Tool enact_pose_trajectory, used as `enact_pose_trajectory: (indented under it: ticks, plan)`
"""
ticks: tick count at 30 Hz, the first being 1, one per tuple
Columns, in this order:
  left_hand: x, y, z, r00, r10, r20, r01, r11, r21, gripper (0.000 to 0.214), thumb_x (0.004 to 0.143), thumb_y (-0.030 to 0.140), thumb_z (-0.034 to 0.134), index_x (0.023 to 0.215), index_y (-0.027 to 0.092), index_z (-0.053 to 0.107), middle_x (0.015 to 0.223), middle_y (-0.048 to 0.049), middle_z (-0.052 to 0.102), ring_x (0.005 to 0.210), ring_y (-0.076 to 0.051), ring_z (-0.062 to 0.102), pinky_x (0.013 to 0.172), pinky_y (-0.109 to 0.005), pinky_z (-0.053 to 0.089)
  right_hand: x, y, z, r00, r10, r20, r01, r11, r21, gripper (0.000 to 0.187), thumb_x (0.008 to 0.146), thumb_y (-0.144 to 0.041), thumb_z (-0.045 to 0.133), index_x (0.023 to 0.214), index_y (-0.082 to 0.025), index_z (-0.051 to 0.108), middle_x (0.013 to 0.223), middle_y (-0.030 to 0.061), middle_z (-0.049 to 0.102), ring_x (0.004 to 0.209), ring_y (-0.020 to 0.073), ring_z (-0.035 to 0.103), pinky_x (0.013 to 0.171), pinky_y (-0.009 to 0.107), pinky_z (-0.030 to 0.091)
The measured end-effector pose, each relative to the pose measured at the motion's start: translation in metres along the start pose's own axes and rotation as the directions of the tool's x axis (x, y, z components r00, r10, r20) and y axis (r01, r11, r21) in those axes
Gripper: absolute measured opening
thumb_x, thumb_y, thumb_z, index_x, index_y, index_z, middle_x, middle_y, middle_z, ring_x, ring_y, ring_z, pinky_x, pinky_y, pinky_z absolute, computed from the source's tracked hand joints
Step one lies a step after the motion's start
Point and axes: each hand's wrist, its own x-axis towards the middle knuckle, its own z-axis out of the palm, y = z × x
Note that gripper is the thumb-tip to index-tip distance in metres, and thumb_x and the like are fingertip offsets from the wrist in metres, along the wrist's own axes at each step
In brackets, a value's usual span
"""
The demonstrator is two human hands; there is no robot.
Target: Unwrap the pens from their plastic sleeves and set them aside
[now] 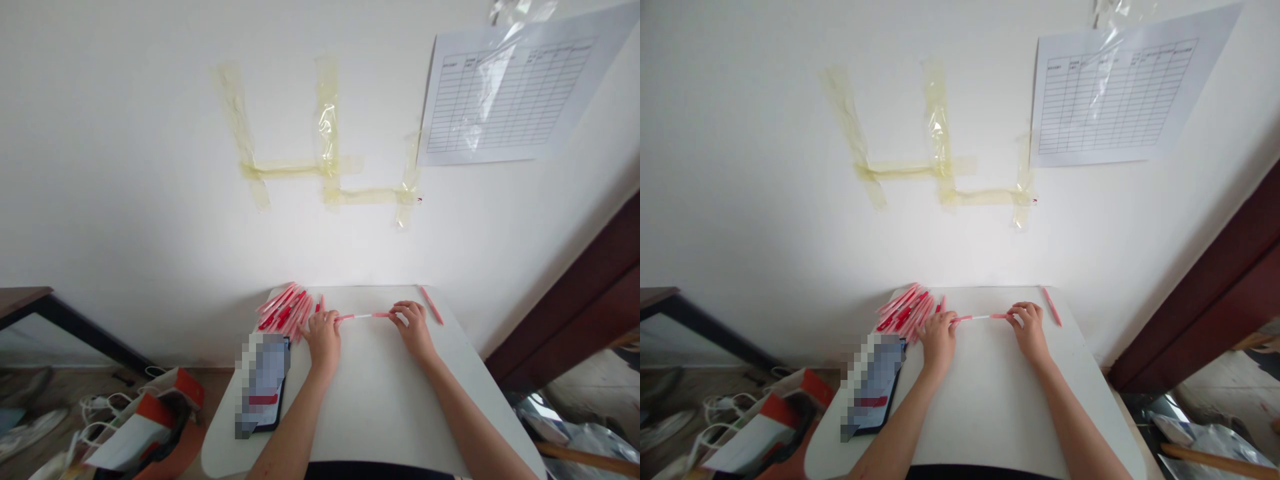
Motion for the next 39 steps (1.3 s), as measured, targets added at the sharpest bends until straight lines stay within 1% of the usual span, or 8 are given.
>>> enact_pose_trajectory:
  ticks: [9, 15, 23, 29, 33, 36, 39]
  plan:
    - [0.0010, 0.0014, -0.0038, 1.000, -0.010, -0.018, 0.010, 0.999, 0.032, 0.022, 0.090, 0.020, 0.056, 0.106, 0.029, 0.068, 0.117, -0.0075, 0.069, 0.123, -0.029, 0.052, 0.112, -0.067, 0.027, -0.0003, 0.0048, -0.0007, 1.000, 0.027, -0.007, -0.028, 0.999, -0.024, 0.034, 0.095, -0.054, 0.051, 0.094, -0.027, 0.070, 0.108, 0.0103, 0.065, 0.110, 0.0301, 0.049, 0.098, 0.051, 0.044]
    - [0.0006, 0.0020, -0.0049, 1.000, -0.007, -0.009, 0.008, 0.999, 0.035, 0.020, 0.091, 0.021, 0.055, 0.105, 0.029, 0.068, 0.117, -0.0081, 0.068, 0.124, -0.031, 0.052, 0.111, -0.069, 0.026, -0.0001, 0.0042, -0.0023, 0.999, 0.040, -0.001, -0.040, 0.999, -0.027, 0.035, 0.095, -0.055, 0.050, 0.094, -0.026, 0.071, 0.108, 0.0109, 0.064, 0.109, 0.0304, 0.049, 0.097, 0.051, 0.044]
    - [-0.0007, 0.0031, -0.0059, 1.000, -0.009, 0.014, 0.009, 1.000, 0.028, 0.022, 0.090, 0.019, 0.055, 0.104, 0.029, 0.068, 0.119, -0.0079, 0.067, 0.126, -0.031, 0.049, 0.111, -0.068, 0.026, -0.0012, 0.0026, -0.0023, 0.997, 0.077, -0.016, -0.078, 0.996, -0.032, 0.035, 0.094, -0.054, 0.050, 0.092, -0.027, 0.072, 0.106, 0.0113, 0.063, 0.108, 0.0313, 0.049, 0.095, 0.052, 0.044]
    - [-0.0020, 0.0042, -0.0050, 0.998, 0.030, 0.059, -0.029, 0.999, -0.016, 0.020, 0.091, 0.021, 0.056, 0.104, 0.031, 0.069, 0.119, -0.0064, 0.066, 0.126, -0.030, 0.049, 0.112, -0.068, 0.023, -0.0014, 0.0029, -0.0014, 0.997, 0.073, -0.007, -0.073, 0.997, -0.039, 0.038, 0.095, -0.056, 0.049, 0.092, -0.026, 0.072, 0.105, 0.0115, 0.063, 0.108, 0.0312, 0.049, 0.096, 0.053, 0.044]
    - [-0.0025, 0.0055, -0.0057, 0.997, 0.058, 0.059, -0.057, 0.998, -0.024, 0.018, 0.090, 0.025, 0.060, 0.103, 0.032, 0.070, 0.116, -0.0052, 0.067, 0.124, -0.029, 0.051, 0.112, -0.068, 0.022, -0.0011, 0.0015, -0.0012, 0.998, 0.058, -0.006, -0.058, 0.998, -0.033, 0.039, 0.095, -0.057, 0.049, 0.093, -0.026, 0.072, 0.106, 0.0115, 0.064, 0.108, 0.0309, 0.049, 0.097, 0.052, 0.043]
    - [-0.0028, 0.0053, -0.0041, 0.995, 0.084, 0.059, -0.082, 0.996, -0.035, 0.017, 0.088, 0.024, 0.063, 0.101, 0.032, 0.071, 0.116, -0.0044, 0.067, 0.125, -0.029, 0.050, 0.112, -0.066, 0.023, -0.0009, -0.0005, -0.0017, 0.999, 0.054, 0.002, -0.054, 0.998, -0.019, 0.038, 0.095, -0.057, 0.049, 0.093, -0.026, 0.071, 0.107, 0.0114, 0.064, 0.109, 0.0307, 0.049, 0.097, 0.052, 0.044]
    - [-0.0028, 0.0042, -0.0016, 0.993, 0.099, 0.058, -0.096, 0.994, -0.049, 0.016, 0.087, 0.024, 0.064, 0.099, 0.032, 0.071, 0.116, -0.0039, 0.066, 0.125, -0.029, 0.050, 0.112, -0.067, 0.022, -0.0005, -0.0019, -0.0026, 0.998, 0.055, 0.004, -0.055, 0.998, -0.013, 0.037, 0.095, -0.056, 0.050, 0.093, -0.027, 0.071, 0.106, 0.0109, 0.064, 0.108, 0.0307, 0.050, 0.096, 0.051, 0.044]
